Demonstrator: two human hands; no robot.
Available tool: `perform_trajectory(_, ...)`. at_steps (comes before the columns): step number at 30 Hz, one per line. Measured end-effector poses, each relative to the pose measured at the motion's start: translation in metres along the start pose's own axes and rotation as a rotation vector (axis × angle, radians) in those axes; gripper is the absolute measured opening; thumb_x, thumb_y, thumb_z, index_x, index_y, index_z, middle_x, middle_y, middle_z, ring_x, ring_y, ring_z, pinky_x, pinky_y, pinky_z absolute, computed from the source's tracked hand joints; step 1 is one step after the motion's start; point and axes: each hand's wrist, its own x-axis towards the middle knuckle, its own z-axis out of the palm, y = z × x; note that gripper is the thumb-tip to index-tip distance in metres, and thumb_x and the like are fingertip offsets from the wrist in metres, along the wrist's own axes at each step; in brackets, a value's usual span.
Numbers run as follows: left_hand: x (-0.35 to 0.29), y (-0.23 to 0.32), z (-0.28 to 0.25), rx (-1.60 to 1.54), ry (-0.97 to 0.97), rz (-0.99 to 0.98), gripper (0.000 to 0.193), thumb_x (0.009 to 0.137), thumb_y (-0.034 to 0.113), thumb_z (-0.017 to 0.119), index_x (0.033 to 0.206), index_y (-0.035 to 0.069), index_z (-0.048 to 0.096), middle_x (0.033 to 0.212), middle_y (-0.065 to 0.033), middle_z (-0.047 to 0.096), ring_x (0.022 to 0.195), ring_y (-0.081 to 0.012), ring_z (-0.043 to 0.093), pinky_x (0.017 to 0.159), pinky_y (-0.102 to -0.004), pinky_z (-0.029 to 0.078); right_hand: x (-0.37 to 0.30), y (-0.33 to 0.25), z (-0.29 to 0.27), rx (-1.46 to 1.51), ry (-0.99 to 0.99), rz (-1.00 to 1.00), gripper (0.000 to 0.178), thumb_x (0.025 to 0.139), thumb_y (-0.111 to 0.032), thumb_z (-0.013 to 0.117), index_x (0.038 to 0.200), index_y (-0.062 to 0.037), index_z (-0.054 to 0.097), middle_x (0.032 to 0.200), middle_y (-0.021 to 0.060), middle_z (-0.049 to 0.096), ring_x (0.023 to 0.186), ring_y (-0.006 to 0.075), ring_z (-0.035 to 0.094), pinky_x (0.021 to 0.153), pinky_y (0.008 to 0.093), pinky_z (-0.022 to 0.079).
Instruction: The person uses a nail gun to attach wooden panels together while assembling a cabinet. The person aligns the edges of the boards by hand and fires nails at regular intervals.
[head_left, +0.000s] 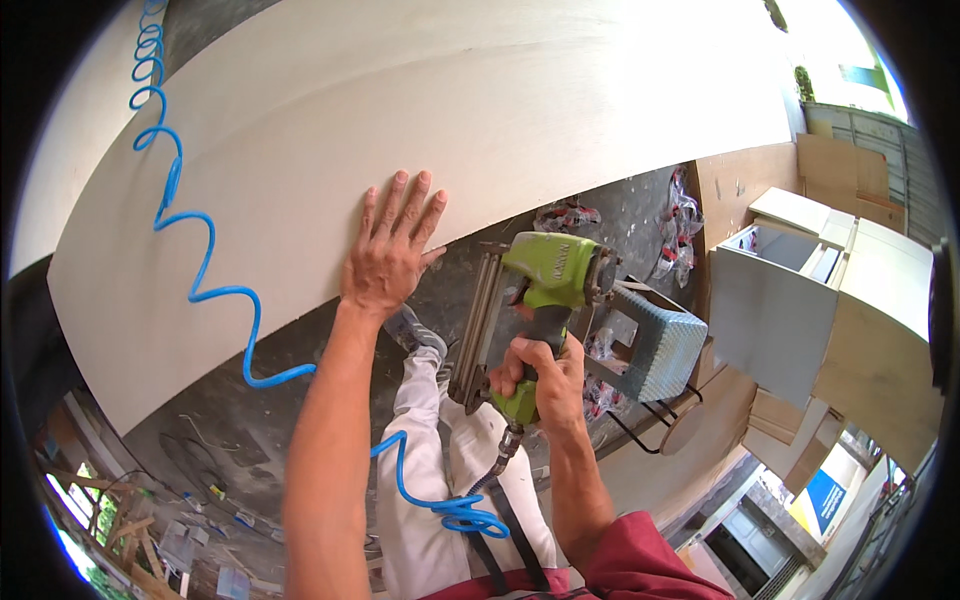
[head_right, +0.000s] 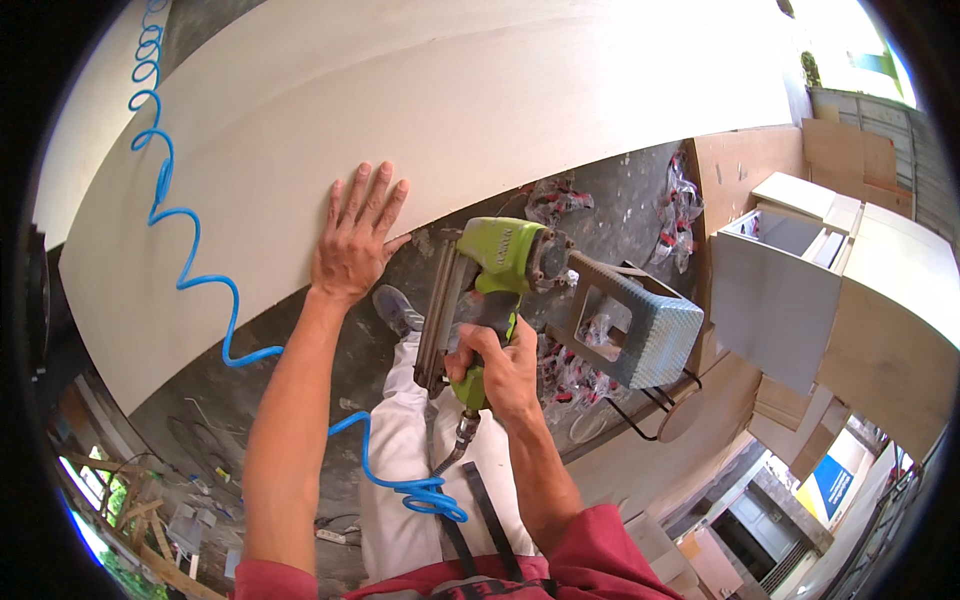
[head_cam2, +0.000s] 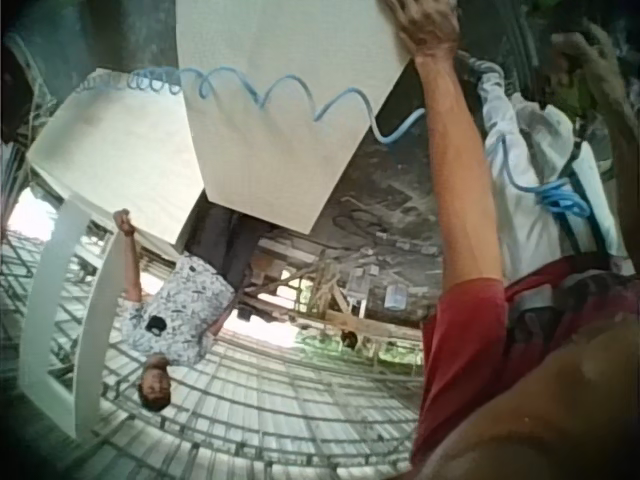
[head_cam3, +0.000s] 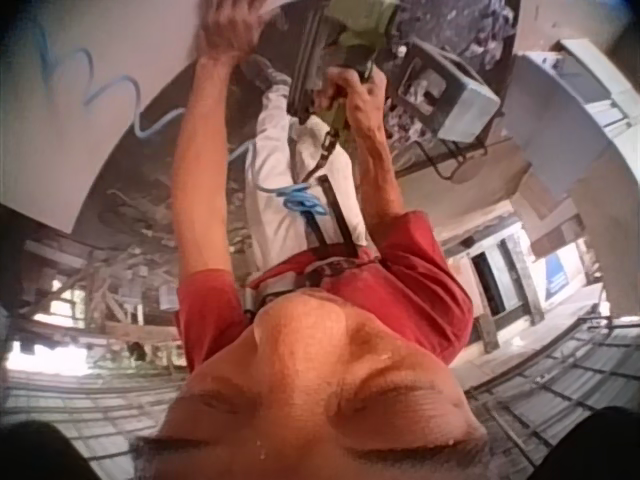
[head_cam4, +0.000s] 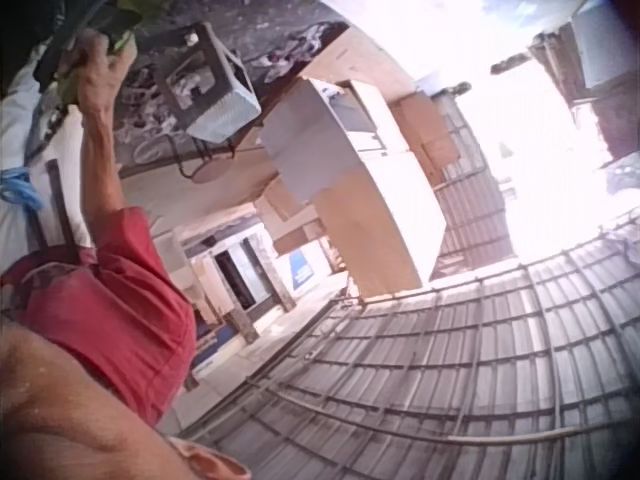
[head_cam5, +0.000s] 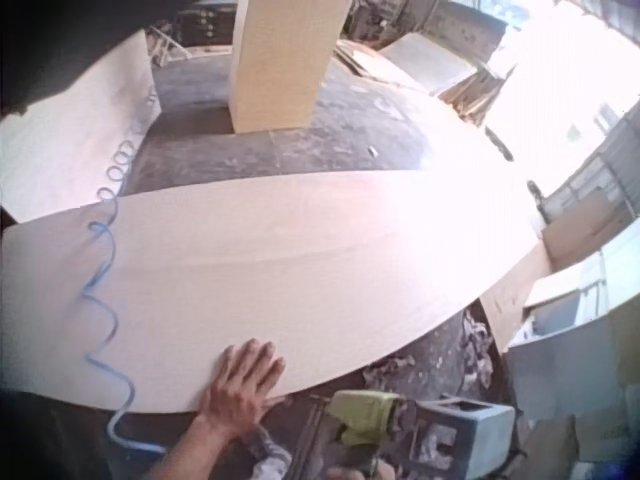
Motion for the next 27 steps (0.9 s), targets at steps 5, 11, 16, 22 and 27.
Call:
perform_trajectory(5, -0.003, -0.010, -0.004, -0.077, 0.016, 0.000, 0.080, 0.089, 0.044, 0.066, 0.158, 0.023, 0.034, 0.166, -0.0057, 0.026, 0.153, -0.0263, 0.024, 0.124, -0.0490, 0.021, 0.002, -0.007, -0.009, 0.018, 0.021, -0.059, 0.042, 0.092, -0.002, 0.058, 0.132, 0.0068, 0.047, 0.062, 0.0078, 0.051, 0.047, 0.0195, 0.053, 0.053, 0.0377, 0.048)
perform_trajectory(11, -0.045, -0.043, -0.027, 0.036, -0.044, -0.078, 0.083, 0.088, 0.045, 0.067, 0.159, 0.022, 0.031, 0.167, -0.0094, 0.021, 0.153, -0.0297, 0.022, 0.124, -0.0510, 0.020, 0.016, 0.010, -0.024, 0.037, 0.052, -0.094, 0.039, 0.093, -0.004, 0.059, 0.128, 0.0065, 0.049, 0.063, 0.0073, 0.052, 0.047, 0.0191, 0.054, 0.051, 0.0365, 0.048)
perform_trajectory(16, -0.063, -0.057, -0.032, 0.129, -0.024, -0.065, 0.090, 0.087, 0.046, 0.067, 0.160, 0.015, 0.025, 0.167, -0.0119, 0.019, 0.154, -0.0323, 0.019, 0.123, -0.0535, 0.020, 0.051, 0.109, -0.045, -0.194, 0.063, -0.117, 0.018, 0.092, -0.004, 0.060, 0.109, 0.0017, 0.056, 0.064, 0.0050, 0.057, 0.049, 0.0147, 0.057, 0.046, 0.0308, 0.047)
perform_trajectory(22, -0.063, -0.060, -0.026, 0.147, 0.001, -0.035, 0.087, 0.088, 0.048, 0.064, 0.159, 0.012, 0.028, 0.166, -0.0135, 0.022, 0.153, -0.0337, 0.020, 0.123, -0.0552, 0.021, 0.076, 0.166, -0.034, -0.673, -0.217, -0.113, 0.039, 0.087, -0.010, 0.064, 0.121, 0.0053, 0.055, 0.059, 0.0092, 0.059, 0.048, 0.0146, 0.059, 0.049, 0.0322, 0.048)
perform_trajectory(27, -0.064, -0.060, -0.025, 0.138, 0.023, -0.036, 0.086, 0.087, 0.048, 0.065, 0.158, 0.012, 0.031, 0.165, -0.0131, 0.025, 0.153, -0.0332, 0.022, 0.122, -0.0558, 0.023, 0.108, 0.157, 0.003, -0.718, -0.304, -0.230, 0.044, 0.085, -0.010, 0.065, 0.125, 0.0058, 0.055, 0.059, 0.0141, 0.057, 0.048, 0.0185, 0.057, 0.050, 0.0333, 0.047)
